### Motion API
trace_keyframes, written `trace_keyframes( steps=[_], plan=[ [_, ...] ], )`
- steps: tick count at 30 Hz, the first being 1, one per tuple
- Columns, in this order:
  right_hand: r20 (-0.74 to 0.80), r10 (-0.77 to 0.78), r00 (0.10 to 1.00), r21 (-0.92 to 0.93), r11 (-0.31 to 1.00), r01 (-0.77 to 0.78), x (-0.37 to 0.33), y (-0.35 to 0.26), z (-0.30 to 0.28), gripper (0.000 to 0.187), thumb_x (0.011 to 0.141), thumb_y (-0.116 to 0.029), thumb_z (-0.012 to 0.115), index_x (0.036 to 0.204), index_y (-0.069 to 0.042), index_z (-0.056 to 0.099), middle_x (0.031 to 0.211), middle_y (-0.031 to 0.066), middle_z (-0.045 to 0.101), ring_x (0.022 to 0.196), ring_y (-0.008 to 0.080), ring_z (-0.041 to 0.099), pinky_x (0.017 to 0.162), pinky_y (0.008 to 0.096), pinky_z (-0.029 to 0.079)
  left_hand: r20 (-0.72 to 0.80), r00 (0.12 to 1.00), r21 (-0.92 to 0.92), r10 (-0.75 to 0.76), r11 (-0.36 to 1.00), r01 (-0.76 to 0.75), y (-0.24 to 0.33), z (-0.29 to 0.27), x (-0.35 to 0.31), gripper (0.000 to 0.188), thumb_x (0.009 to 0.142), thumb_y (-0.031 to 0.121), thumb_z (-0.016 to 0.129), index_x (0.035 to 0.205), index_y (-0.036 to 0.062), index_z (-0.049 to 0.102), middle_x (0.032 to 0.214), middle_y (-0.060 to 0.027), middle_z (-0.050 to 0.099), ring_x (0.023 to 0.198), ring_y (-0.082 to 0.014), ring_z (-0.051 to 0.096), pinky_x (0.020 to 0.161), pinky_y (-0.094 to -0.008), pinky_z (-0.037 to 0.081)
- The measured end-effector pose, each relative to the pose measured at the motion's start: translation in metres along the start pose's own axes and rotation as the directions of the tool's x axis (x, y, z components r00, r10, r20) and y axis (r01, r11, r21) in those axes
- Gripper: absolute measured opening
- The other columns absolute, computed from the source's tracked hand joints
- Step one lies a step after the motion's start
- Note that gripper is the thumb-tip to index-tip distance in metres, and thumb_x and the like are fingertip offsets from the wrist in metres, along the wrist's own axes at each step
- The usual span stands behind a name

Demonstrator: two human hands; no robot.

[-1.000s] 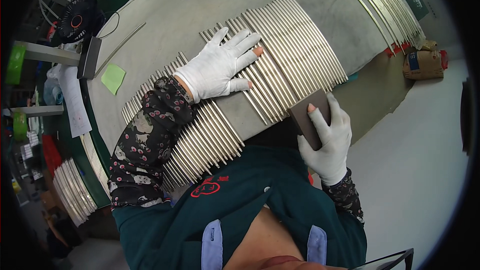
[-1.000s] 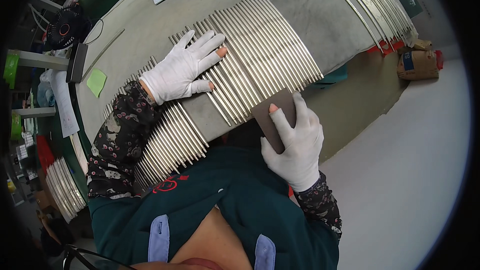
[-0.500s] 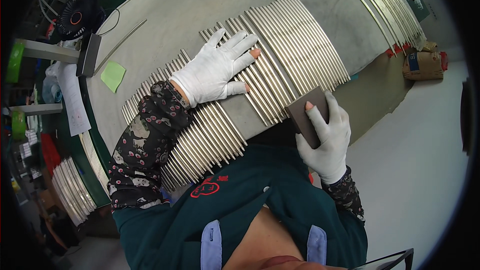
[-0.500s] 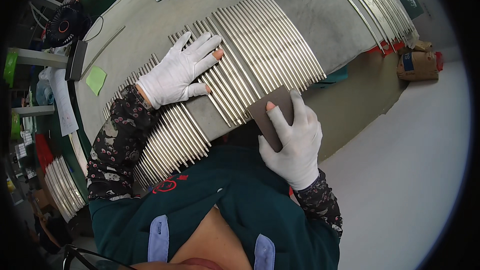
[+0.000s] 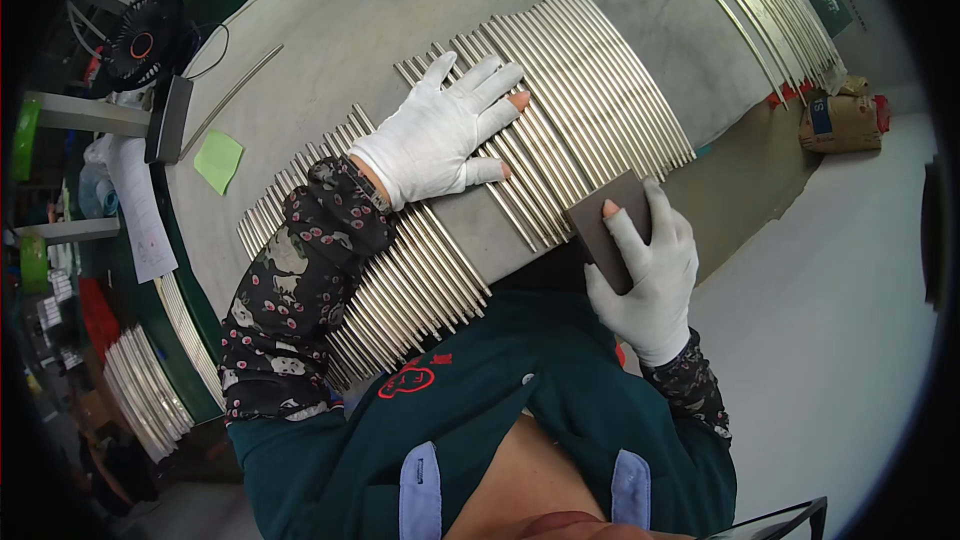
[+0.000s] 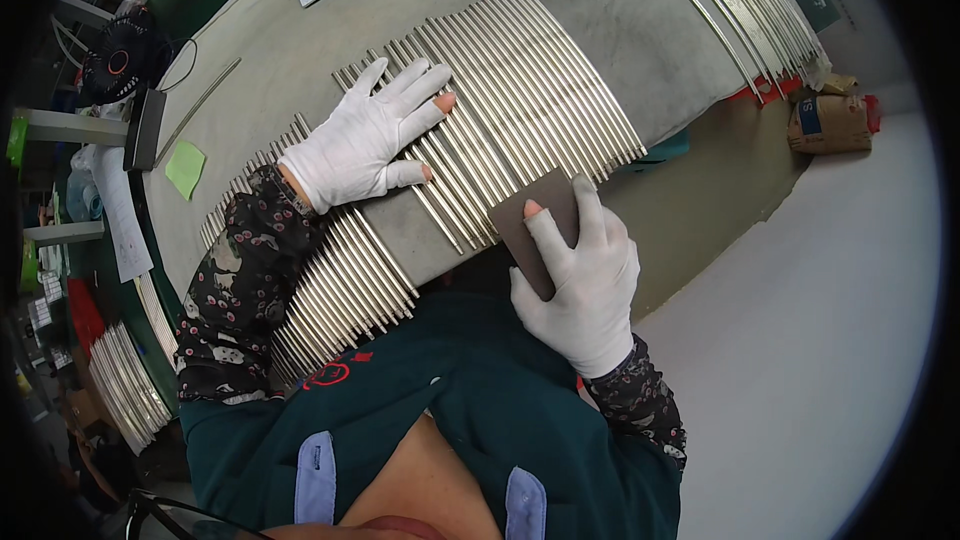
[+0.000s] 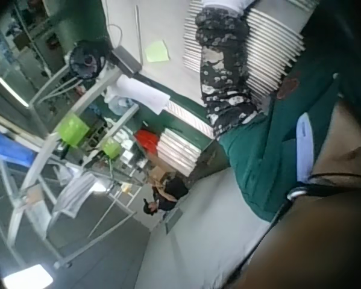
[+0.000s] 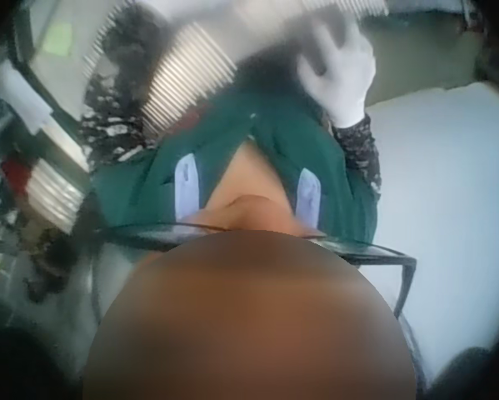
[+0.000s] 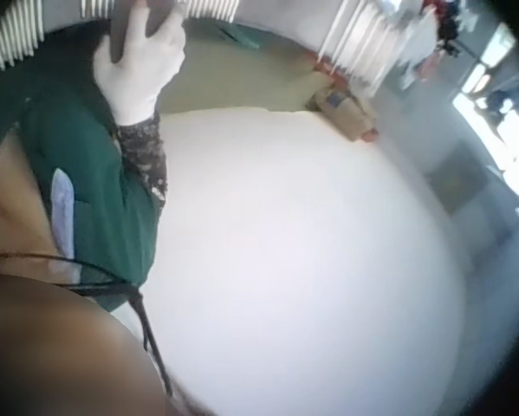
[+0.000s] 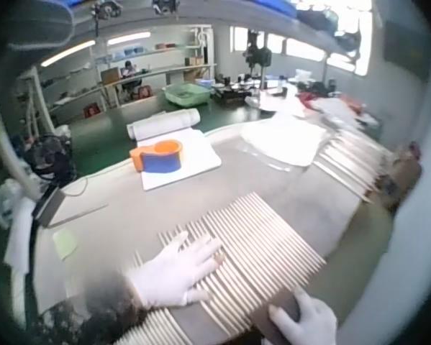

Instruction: Using a sanding block to smooth or polish the ends of a bundle of thin metal rods on a workbench.

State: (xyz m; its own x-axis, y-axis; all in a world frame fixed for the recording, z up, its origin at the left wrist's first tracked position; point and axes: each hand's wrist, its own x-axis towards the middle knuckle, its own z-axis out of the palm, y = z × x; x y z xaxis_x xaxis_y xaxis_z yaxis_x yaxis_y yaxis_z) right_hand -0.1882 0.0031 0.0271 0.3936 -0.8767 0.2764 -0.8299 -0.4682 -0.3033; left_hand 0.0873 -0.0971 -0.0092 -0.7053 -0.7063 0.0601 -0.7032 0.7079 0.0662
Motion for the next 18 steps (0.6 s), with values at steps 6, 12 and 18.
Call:
trace_keyframes(
  steps=[6, 12, 18],
  plan=[
    [0.015, -0.041, 0.999, -0.168, 0.985, 0.043, 0.021, -0.007, 0.009, 0.059, 0.064, -0.021, 0.076, 0.121, -0.015, 0.061, 0.131, 0.0246, 0.047, 0.102, 0.0346, 0.056, 0.075, 0.0426, 0.048, 0.03, 1.0, -0.006, -0.001, 1.0, 0.001, 0.0, -0.003, 0.003, 0.082, 0.092, 0.068, 0.034, 0.15, 0.01, 0.029, 0.155, -0.02, 0.025, 0.143, -0.0389, 0.024, 0.116, -0.059, 0.015],
    [0.07, -0.089, 0.994, -0.183, 0.978, 0.101, 0.037, -0.008, 0.012, 0.054, 0.067, -0.022, 0.074, 0.118, -0.012, 0.062, 0.129, 0.0267, 0.047, 0.098, 0.0353, 0.057, 0.071, 0.041, 0.05, 0.034, 0.999, -0.035, -0.026, 0.999, 0.027, 0.001, -0.003, 0.002, 0.082, 0.091, 0.065, 0.04, 0.15, 0.0093, 0.029, 0.154, -0.0205, 0.026, 0.143, -0.0386, 0.024, 0.116, -0.0581, 0.014],
    [0.036, -0.096, 0.995, -0.237, 0.966, 0.102, 0.046, -0.017, 0.012, 0.053, 0.066, -0.019, 0.073, 0.118, -0.013, 0.063, 0.129, 0.0266, 0.047, 0.099, 0.0346, 0.058, 0.068, 0.0387, 0.051, -0.005, 1.0, -0.033, -0.005, 0.999, 0.005, 0.002, -0.001, 0.005, 0.085, 0.091, 0.069, 0.034, 0.147, 0.0051, 0.033, 0.155, -0.02, 0.026, 0.144, -0.0379, 0.023, 0.116, -0.0578, 0.014]
  ],
)
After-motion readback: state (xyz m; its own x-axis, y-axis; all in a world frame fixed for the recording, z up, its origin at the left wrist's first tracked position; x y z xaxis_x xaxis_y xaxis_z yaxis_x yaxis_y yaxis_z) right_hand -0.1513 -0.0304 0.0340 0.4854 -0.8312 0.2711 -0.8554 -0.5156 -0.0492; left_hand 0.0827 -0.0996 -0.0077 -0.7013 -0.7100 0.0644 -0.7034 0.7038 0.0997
